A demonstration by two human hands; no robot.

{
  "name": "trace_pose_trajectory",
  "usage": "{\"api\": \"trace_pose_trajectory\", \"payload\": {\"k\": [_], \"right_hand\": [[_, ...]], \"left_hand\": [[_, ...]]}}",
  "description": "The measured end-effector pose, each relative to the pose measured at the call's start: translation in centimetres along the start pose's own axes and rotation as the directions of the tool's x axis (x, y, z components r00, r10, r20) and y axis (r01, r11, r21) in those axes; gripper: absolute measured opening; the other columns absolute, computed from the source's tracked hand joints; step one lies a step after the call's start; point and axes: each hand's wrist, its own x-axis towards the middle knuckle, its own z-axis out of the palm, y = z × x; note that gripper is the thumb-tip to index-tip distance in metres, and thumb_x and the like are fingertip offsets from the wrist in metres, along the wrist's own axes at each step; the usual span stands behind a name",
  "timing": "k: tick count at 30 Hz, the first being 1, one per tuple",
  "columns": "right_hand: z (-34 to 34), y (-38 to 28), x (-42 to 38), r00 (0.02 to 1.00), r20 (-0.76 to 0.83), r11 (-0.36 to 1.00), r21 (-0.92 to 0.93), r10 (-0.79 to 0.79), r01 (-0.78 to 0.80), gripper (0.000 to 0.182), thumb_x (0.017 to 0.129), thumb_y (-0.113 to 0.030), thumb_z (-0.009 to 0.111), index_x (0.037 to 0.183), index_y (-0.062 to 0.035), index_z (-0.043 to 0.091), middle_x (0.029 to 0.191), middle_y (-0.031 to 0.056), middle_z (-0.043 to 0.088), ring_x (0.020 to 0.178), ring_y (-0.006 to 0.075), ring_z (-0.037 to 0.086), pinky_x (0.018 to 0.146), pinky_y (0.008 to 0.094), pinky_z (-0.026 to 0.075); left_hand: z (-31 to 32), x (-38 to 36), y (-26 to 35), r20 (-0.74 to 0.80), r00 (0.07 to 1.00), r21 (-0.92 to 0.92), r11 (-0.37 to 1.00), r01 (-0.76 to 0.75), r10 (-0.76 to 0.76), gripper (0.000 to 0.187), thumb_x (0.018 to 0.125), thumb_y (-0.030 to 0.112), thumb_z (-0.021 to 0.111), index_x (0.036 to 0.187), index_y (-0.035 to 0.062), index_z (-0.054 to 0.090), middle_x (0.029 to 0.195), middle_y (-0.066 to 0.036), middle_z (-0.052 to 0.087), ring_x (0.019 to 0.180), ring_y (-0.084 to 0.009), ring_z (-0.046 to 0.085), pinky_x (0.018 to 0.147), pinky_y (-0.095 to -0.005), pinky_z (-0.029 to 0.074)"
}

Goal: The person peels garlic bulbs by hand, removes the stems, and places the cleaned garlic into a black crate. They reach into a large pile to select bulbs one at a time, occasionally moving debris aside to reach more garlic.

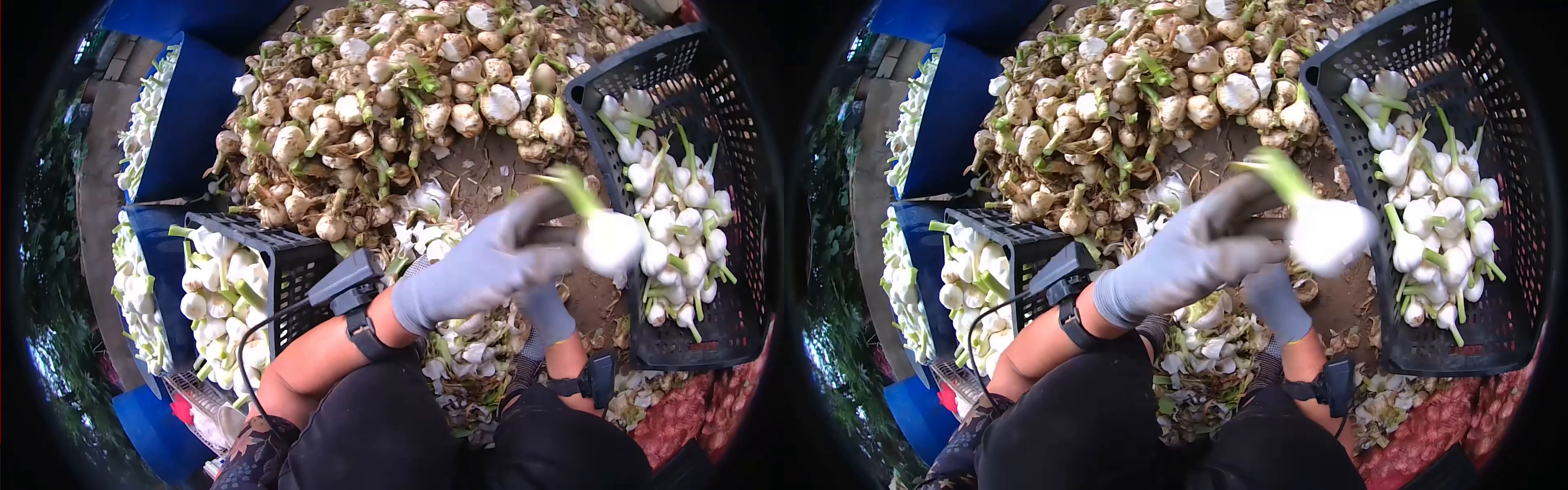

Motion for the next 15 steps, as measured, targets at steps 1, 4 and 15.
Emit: {"api": "trace_pose_trajectory", "payload": {"k": [1,4,15], "right_hand": [[-0.8,-1.0,-0.1,0.96,0.149,0.97,-0.099,0.237,-0.224,0.032,0.092,0.006,0.045,0.121,0.0048,0.057,0.107,0.0102,0.063,0.096,0.0176,0.061,0.082,0.0283,0.05],[-1.6,-1.3,0.2,0.838,0.256,0.835,0.158,0.482,-0.528,0.037,0.094,0.004,0.046,0.13,0.0065,0.052,0.114,0.0132,0.062,0.102,0.0158,0.061,0.085,0.0248,0.049],[-2.7,-2.6,2.0,0.981,-0.028,0.928,-0.319,0.191,-0.19,0.05,0.082,-0.006,0.064,0.131,-0.0128,0.057,0.093,0.0133,0.069,0.079,0.0279,0.067,0.073,0.0378,0.054]], "left_hand": [[-0.6,0.2,0.4,-0.017,0.999,0.17,0.985,-0.028,0.031,0.039,0.094,0.014,0.065,0.129,0.0008,0.056,0.128,-0.01,0.057,0.109,-0.0149,0.058,0.093,-0.0292,0.05],[-8.0,1.9,-0.9,-0.372,0.898,0.693,0.714,0.101,0.234,0.029,0.091,0.013,0.07,0.115,0.0002,0.063,0.108,-0.005,0.067,0.096,-0.0103,0.062,0.084,-0.0272,0.052],[-14.3,2.4,-0.2,0.014,0.956,0.919,-0.381,0.104,0.293,0.012,0.08,0.014,0.066,0.088,0.0064,0.062,0.081,-0.014,0.063,0.075,-0.0372,0.061,0.065,-0.047,0.049]]}}
